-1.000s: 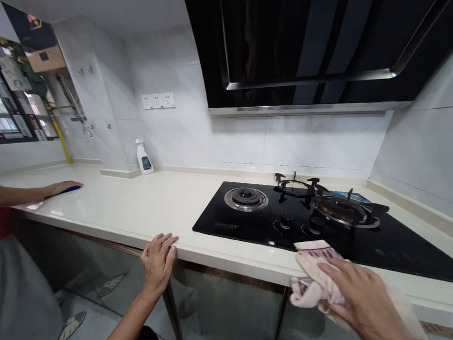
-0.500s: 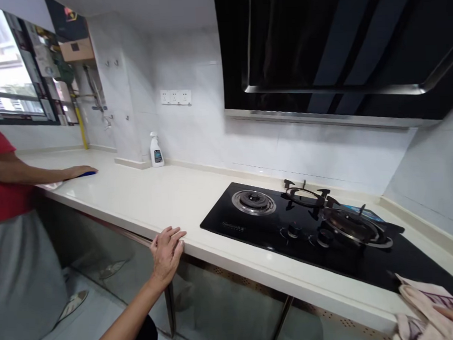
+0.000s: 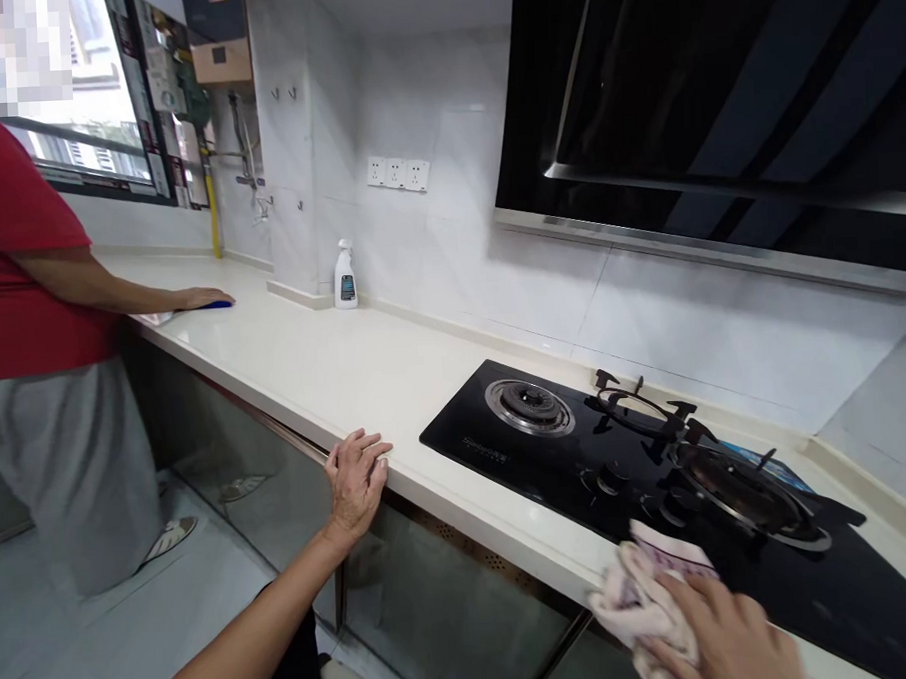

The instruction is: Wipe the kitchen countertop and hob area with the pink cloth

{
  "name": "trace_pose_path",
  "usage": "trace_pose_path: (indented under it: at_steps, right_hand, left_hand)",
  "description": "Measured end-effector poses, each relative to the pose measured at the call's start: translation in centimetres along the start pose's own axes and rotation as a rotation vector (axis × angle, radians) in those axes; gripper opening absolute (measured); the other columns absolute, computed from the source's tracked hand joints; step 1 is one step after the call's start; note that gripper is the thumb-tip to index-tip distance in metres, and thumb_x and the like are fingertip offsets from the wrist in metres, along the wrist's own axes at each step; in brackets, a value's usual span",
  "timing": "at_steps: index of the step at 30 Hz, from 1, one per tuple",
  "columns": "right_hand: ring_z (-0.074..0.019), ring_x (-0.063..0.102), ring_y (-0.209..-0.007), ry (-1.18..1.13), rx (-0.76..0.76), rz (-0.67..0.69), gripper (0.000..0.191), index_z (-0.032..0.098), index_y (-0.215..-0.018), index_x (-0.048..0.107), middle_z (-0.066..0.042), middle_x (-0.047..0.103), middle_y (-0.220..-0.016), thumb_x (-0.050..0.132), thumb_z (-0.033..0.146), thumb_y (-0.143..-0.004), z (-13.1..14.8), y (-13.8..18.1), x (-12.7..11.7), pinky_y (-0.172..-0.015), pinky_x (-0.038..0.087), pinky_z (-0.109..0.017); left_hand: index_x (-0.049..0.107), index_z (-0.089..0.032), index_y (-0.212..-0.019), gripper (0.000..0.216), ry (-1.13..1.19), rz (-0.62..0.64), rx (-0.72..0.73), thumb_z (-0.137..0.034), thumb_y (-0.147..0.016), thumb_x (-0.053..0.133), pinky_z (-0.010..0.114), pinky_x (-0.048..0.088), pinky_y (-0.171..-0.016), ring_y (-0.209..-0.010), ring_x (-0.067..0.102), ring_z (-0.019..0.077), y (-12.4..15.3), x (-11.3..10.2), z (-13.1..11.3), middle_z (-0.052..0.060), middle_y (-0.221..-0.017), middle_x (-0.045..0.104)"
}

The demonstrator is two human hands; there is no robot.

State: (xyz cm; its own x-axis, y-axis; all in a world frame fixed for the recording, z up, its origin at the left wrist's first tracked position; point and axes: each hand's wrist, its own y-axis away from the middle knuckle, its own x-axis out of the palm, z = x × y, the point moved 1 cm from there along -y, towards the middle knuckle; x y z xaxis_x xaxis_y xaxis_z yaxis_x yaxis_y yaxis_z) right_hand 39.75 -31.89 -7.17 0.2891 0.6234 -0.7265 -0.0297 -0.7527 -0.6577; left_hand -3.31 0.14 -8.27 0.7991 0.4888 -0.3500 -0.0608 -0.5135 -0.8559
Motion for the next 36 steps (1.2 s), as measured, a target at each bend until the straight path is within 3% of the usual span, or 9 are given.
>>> trace_pose_path:
  at_steps: [3, 6, 9, 11, 17, 20, 24, 30, 36]
  right_hand:
    - [-0.0281, 0.055, -0.084, 0.046, -0.079, 0.019, 0.046, 0.035, -0.118, 0.07, -0.009, 0.069, -0.112, 0.063, 0.066, -0.085, 9.2, -5.7, -0.2, -0.066, 0.034, -0.038]
    - [-0.0293, 0.052, -0.088, 0.069, -0.091, 0.031, 0.043, 0.03, -0.115, 0.069, -0.01, 0.067, -0.108, 0.071, 0.059, -0.083, 17.6, -10.8, -0.5, -0.069, 0.032, -0.039]
    - [-0.0303, 0.052, -0.092, 0.029, -0.082, 0.066, 0.041, 0.028, -0.116, 0.068, -0.011, 0.065, -0.108, 0.074, 0.052, -0.084, 23.2, -14.1, -0.5, -0.073, 0.033, -0.041]
    - [-0.0303, 0.052, -0.094, -0.048, -0.085, 0.083, 0.038, 0.029, -0.118, 0.066, -0.01, 0.065, -0.111, 0.073, 0.048, -0.086, 25.1, -15.5, -0.4, -0.075, 0.034, -0.041]
    - [-0.0233, 0.054, -0.093, -0.403, 0.015, 0.023, 0.024, 0.028, -0.111, 0.064, -0.005, 0.064, -0.102, 0.056, 0.047, -0.099, 24.1, -19.3, -1.8, -0.079, 0.037, -0.036]
    - [-0.0264, 0.053, -0.101, -0.334, 0.09, -0.044, 0.036, 0.027, -0.121, 0.062, -0.008, 0.064, -0.113, 0.053, 0.054, -0.098, 23.3, -21.5, -2.6, -0.082, 0.037, -0.038]
    - [-0.0314, 0.054, -0.107, -0.169, 0.14, 0.109, 0.044, 0.026, -0.125, 0.064, -0.013, 0.063, -0.122, 0.057, 0.058, -0.094, 23.6, -22.4, -0.8, -0.084, 0.037, -0.042]
    - [-0.0282, 0.059, -0.111, -0.224, 0.027, 0.163, 0.045, 0.033, -0.136, 0.06, -0.009, 0.066, -0.126, 0.047, 0.057, -0.099, 23.8, -19.8, 2.3, -0.088, 0.041, -0.042]
    - [-0.0285, 0.056, -0.13, -0.24, 0.072, -0.154, 0.046, 0.031, -0.14, 0.055, -0.01, 0.061, -0.142, 0.042, 0.052, -0.101, 21.2, -12.8, 3.2, -0.104, 0.039, -0.049]
  left_hand:
    - [0.069, -0.027, -0.114, 0.027, -0.009, 0.023, 0.02, -0.028, -0.103, 0.044, 0.056, 0.021, -0.119, -0.137, 0.049, 0.0291, 0.0, -0.2, 0.1, 0.007, -0.125, 0.067]
    - [0.069, -0.027, -0.115, 0.028, -0.02, 0.042, 0.023, -0.028, -0.103, 0.044, 0.056, 0.021, -0.119, -0.137, 0.049, 0.0287, 0.1, -0.2, 0.3, 0.007, -0.126, 0.067]
    - [0.069, -0.028, -0.116, 0.028, -0.034, 0.048, 0.02, -0.028, -0.103, 0.044, 0.055, 0.021, -0.119, -0.137, 0.049, 0.0285, 0.2, -0.3, 0.5, 0.007, -0.127, 0.067]
    - [0.069, -0.028, -0.117, 0.028, -0.04, 0.055, 0.039, -0.027, -0.103, 0.045, 0.054, 0.022, -0.119, -0.137, 0.048, 0.0281, 0.3, -0.4, 0.7, 0.007, -0.128, 0.067]
    - [0.068, -0.03, -0.122, 0.029, -0.06, 0.067, 0.095, -0.025, -0.103, 0.047, 0.052, 0.023, -0.119, -0.138, 0.048, 0.0271, 0.6, -0.4, 1.5, 0.006, -0.131, 0.066]
    - [0.068, -0.03, -0.121, 0.028, -0.06, 0.056, 0.09, -0.024, -0.103, 0.047, 0.053, 0.023, -0.119, -0.139, 0.047, 0.0272, 0.7, -0.3, 1.5, 0.006, -0.131, 0.066]
    - [0.067, -0.03, -0.121, 0.028, -0.044, 0.056, 0.083, -0.025, -0.103, 0.046, 0.053, 0.022, -0.118, -0.139, 0.047, 0.0271, 0.6, -0.2, 1.5, 0.006, -0.13, 0.066]
    - [0.068, -0.03, -0.122, 0.03, -0.043, 0.096, 0.069, -0.026, -0.103, 0.046, 0.054, 0.024, -0.119, -0.139, 0.047, 0.0274, 0.5, -0.6, 1.5, 0.007, -0.132, 0.066]
    - [0.067, -0.03, -0.124, 0.031, -0.046, 0.09, 0.094, -0.026, -0.104, 0.044, 0.055, 0.024, -0.118, -0.138, 0.049, 0.0279, 0.6, -0.7, 1.9, 0.007, -0.131, 0.067]
